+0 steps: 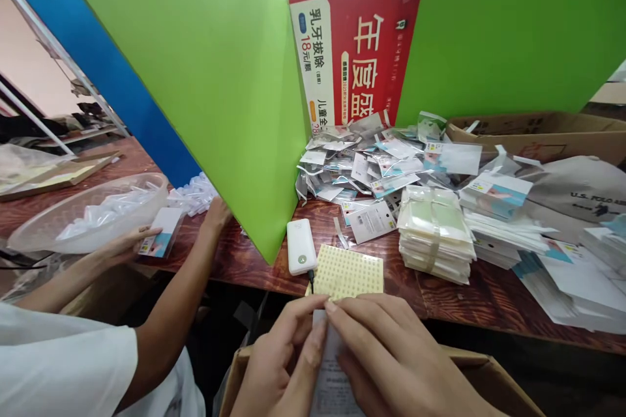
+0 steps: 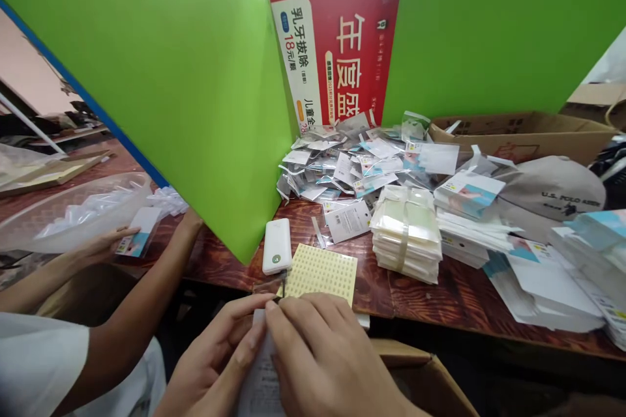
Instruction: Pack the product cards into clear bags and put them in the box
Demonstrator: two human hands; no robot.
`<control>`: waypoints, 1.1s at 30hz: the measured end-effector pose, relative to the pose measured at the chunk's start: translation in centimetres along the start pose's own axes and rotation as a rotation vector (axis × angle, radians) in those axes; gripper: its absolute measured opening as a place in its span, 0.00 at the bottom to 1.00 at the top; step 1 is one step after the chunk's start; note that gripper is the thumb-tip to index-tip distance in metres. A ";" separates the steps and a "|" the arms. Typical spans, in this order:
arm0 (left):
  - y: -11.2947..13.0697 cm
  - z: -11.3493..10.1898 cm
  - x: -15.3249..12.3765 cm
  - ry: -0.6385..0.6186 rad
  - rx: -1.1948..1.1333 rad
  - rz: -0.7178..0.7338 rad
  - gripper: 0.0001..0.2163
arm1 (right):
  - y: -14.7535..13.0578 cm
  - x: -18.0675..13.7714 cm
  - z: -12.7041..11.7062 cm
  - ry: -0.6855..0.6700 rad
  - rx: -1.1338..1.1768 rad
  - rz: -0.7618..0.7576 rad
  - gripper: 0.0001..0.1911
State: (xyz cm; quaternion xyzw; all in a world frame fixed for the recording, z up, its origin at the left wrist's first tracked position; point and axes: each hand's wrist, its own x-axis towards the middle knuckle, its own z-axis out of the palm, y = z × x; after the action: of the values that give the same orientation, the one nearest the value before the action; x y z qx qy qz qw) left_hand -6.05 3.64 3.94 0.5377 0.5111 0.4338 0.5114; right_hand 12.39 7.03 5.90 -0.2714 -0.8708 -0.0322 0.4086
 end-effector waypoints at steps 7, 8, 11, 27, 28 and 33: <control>0.5 0.2 -0.1 0.064 -0.117 -0.070 0.16 | -0.3 -0.8 0.3 0.109 -0.054 -0.020 0.14; 0.6 0.3 -0.1 0.078 -0.185 -0.125 0.18 | 0.0 -1.1 -0.1 0.151 -0.044 0.047 0.11; 0.9 0.3 -0.3 0.085 -0.348 -0.272 0.24 | 0.9 -1.8 -1.1 0.100 0.202 0.477 0.12; 1.9 0.9 -0.5 0.105 -0.513 -0.270 0.09 | 2.9 -2.4 -2.9 -0.230 1.318 1.007 0.06; 1.9 0.8 -0.6 0.109 -0.486 -0.237 0.07 | 3.0 -2.5 -3.0 -0.235 1.292 0.961 0.06; 2.1 0.8 -1.1 0.102 -0.455 -0.192 0.06 | 3.7 -2.9 -3.8 -0.231 1.231 0.629 0.08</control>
State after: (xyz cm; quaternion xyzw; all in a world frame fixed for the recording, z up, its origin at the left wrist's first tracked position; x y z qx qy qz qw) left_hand -5.15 2.60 6.03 0.3351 0.4742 0.5135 0.6317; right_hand 18.38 7.87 5.73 -0.2316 -0.6487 0.6157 0.3828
